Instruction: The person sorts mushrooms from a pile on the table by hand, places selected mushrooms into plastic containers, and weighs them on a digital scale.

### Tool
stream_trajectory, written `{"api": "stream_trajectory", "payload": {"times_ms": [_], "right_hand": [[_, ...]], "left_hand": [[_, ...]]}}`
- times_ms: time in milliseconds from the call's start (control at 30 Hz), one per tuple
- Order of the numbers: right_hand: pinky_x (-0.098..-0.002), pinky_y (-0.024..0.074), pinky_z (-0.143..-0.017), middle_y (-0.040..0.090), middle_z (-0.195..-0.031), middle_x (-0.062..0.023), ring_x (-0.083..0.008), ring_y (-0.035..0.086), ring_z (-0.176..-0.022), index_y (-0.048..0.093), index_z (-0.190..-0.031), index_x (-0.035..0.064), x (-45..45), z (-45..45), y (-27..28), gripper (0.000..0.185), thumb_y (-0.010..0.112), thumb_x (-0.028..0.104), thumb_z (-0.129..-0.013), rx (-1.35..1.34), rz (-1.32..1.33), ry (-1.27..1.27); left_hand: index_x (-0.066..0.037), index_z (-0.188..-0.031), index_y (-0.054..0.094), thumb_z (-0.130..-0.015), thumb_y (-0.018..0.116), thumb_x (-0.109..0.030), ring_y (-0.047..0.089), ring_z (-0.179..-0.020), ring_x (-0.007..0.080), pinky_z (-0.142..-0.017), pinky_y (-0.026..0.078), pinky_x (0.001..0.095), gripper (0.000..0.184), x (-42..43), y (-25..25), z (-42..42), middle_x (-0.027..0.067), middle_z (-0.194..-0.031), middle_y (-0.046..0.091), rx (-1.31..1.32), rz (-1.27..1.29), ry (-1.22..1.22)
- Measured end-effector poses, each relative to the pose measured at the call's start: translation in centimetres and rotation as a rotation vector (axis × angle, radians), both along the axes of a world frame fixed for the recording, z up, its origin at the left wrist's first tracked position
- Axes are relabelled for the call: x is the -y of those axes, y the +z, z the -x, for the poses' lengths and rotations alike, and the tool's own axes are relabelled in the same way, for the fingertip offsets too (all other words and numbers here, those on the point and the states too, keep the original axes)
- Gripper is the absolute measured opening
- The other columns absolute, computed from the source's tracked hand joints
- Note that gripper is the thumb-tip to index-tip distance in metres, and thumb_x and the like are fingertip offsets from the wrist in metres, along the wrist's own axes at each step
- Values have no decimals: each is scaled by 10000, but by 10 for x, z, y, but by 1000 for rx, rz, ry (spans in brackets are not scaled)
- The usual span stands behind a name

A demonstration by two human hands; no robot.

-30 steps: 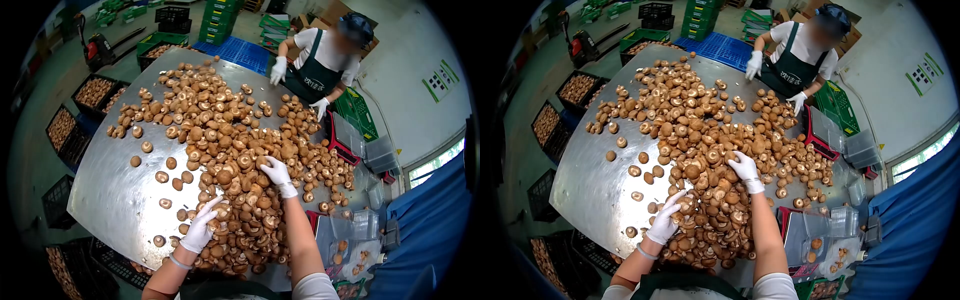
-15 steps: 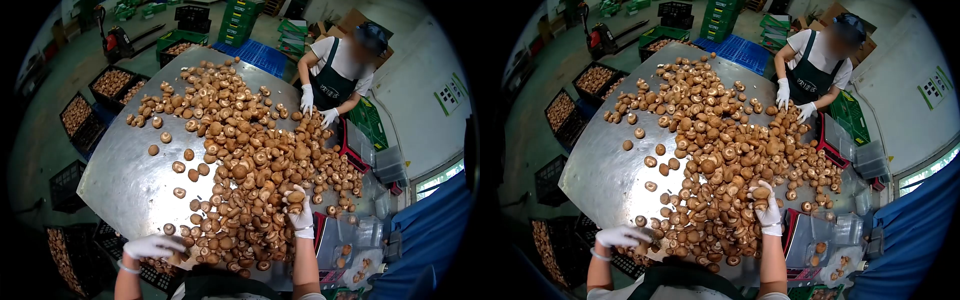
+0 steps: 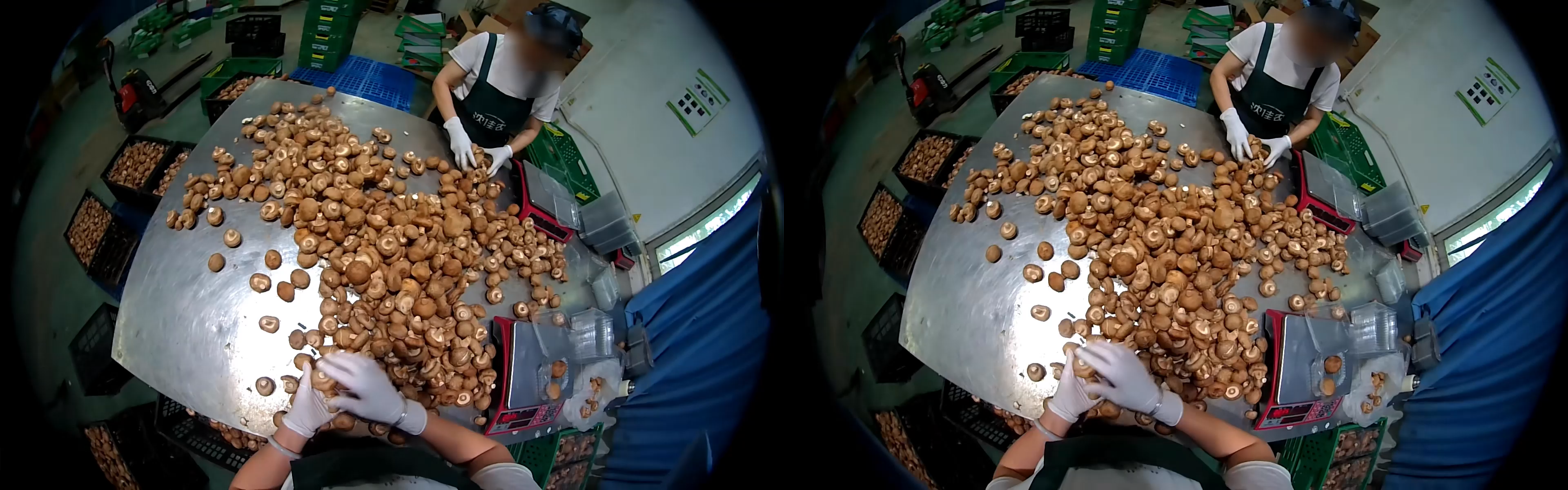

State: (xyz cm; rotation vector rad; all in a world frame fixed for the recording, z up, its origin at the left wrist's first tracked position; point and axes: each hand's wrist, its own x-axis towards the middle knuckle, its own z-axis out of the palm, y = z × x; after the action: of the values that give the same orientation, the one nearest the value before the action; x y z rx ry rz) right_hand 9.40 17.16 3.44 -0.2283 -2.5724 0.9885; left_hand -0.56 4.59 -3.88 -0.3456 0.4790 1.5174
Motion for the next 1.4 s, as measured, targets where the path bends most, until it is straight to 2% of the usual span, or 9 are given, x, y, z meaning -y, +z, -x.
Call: {"api": "stream_trajectory", "payload": {"times_ms": [167, 333, 500, 767, 900, 1033, 1100, 1267, 1400], "right_hand": [[-426, 428, -969, 490, -1289, -235, -351, 528, -1138, 486, -1288, 30, -113, -3, -20, 571, 665, 313, -825, 130, -305, -655], [-349, 505, -729, 400, -1391, -210, -263, 588, -927, 461, -1342, 252, -99, 33, -49, 639, 704, 390, -768, 398, -454, -476], [-354, 511, -804, 471, -1370, -117, -252, 604, -975, 536, -1298, 226, -52, 30, -38, 547, 680, 390, -796, 215, -193, -64], [-396, 498, -829, 602, -1116, -130, -308, 602, -987, 591, -1179, 110, -150, 98, -72, 413, 643, 313, -822, 374, -184, -391], [-389, 501, -814, 574, -1046, -142, -312, 605, -919, 583, -1194, 109, -157, 105, -72, 426, 651, 273, -807, 431, -32, -382], [-278, 496, -795, 589, -1095, -40, -141, 601, -922, 639, -1109, 103, -169, 73, -24, 286, 572, 278, -892, 29, 1086, -327], [-286, 494, -805, 592, -1094, -27, -151, 600, -933, 643, -1042, 100, -167, 60, -19, 214, 572, 245, -900, -112, 1267, -227], [-350, 516, -712, 557, -947, -113, -255, 595, -790, 578, -1063, 70, -112, 81, -38, 451, 711, 374, -758, 334, -329, -416], [-382, 516, -755, 582, -1002, -144, -301, 619, -900, 575, -1079, 67, -113, 90, -47, 556, 735, 452, -712, 540, -163, -357]], "left_hand": [[-47, -1393, 358, -951, 274, -594, 505, -1195, 373, -917, 502, 419, 708, -6, 9, 17, 185, -1339, 477, -242, -213, 28], [-99, -1406, 373, -912, 237, -586, 475, -1238, 274, -907, 422, 345, 708, -10, 9, 36, 134, -1394, 446, -225, -135, 62], [-75, -1357, 430, -937, 276, -502, 508, -1175, 283, -898, 442, 389, 619, -8, -10, 53, 138, -1322, 502, -215, -62, 263], [-41, -1298, 476, -942, 290, -471, 532, -1115, 257, -769, 446, 331, 589, -11, -7, 67, 133, -1259, 540, -191, -107, 280], [27, -1266, 389, -844, 512, 106, 576, -1096, 268, -936, 507, 387, 447, -19, 27, 58, 174, -1239, 532, -643, -41, 291], [35, -1256, 408, -961, 438, -97, 572, -1092, 253, -949, 487, 363, 324, -11, 17, 62, 170, -1229, 535, -407, -187, 280], [23, -1252, 486, -973, 290, -480, 556, -1111, 249, -903, 459, 341, 607, -9, 4, 64, 174, -1242, 555, -192, -24, 205], [16, -1245, 496, -970, 299, -476, 573, -1071, 239, -874, 468, 322, 597, -16, 12, 58, 161, -1201, 584, -308, 21, 193], [-1, -1233, 516, -953, 331, -460, 593, -1011, 227, -811, 484, 305, 569, -8, 0, 64, 144, -1150, 612, -263, 11, 173]]}}
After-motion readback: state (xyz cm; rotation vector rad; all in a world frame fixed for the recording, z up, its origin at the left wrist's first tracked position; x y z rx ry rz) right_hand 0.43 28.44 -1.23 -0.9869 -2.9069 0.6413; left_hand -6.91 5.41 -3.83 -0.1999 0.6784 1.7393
